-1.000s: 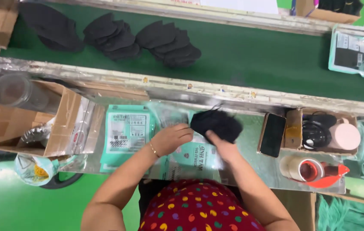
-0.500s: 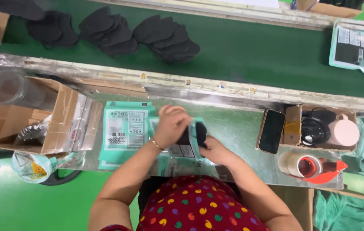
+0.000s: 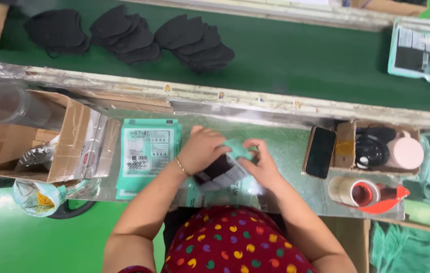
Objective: The person picks black face masks from a conveyor, folds and arranges them, and places them into teal plastic pouches, pressing the pouches closed and setting finished pouches aside on the conveyor. The person repeats this packing cycle for multiple masks and pouches.
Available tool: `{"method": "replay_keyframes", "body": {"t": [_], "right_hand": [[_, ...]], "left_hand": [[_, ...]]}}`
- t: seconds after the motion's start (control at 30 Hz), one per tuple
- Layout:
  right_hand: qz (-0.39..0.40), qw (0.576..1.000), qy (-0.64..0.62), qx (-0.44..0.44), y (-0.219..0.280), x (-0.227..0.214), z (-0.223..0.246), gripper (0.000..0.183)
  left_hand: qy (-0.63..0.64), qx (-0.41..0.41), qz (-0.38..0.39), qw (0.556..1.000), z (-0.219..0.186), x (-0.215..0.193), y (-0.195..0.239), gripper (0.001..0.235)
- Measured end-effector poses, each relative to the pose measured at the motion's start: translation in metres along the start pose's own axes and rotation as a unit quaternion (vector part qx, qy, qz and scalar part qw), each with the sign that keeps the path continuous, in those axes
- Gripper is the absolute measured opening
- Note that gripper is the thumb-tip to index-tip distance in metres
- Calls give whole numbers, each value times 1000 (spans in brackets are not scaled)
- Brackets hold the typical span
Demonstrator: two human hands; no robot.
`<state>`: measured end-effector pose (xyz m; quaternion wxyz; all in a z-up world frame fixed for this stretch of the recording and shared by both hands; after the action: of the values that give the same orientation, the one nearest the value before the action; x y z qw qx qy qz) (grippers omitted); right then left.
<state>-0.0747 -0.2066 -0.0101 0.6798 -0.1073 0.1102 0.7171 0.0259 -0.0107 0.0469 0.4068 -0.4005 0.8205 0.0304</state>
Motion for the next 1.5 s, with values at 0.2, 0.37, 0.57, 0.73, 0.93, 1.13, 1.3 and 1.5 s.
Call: {"method": "replay_keyframes", "body": {"t": [0.2, 0.37, 0.57, 0.73, 0.93, 1.13, 1.3, 1.5], "right_hand": [[-2, 1000, -6, -7, -6, 9, -2, 15], [4, 997, 74, -38, -7, 2, -5, 14], [23, 991, 131, -32, -4, -16, -26, 18], [-176, 981, -57, 56, 6, -62, -79, 18], [-253, 892, -328, 178, 19, -62, -75, 28], [-168, 975, -110, 94, 34, -45, -107, 31], [-223, 911, 304, -166, -6, -46, 58, 57], [-73, 963, 190, -177, -18, -31, -7, 75]], "left_hand": [[-11, 59, 34, 998, -20, 7, 8, 12], [-16, 52, -24, 998, -22, -8, 12, 16], [27, 24, -42, 998, -6, -9, 0, 23], [22, -20, -194, 981, 73, -12, -44, 37], [-303, -124, -150, 933, 104, -47, -138, 118], [-320, -174, -6, 931, 198, -22, -159, 58], [-82, 110, 86, 987, 61, -27, -99, 44], [181, 117, 52, 975, 31, 13, -1, 94]]}}
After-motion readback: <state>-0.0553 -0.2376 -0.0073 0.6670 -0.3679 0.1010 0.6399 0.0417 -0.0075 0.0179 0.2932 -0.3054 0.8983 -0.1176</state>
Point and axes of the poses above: each hand's wrist, its own y-axis away from the middle knuckle, its own x-axis out of the palm, z = x × y, the point moved 3 cm from there along -y, towards the middle knuckle, and after that the axes turned 1 degree about z, right-handed, at the moved point
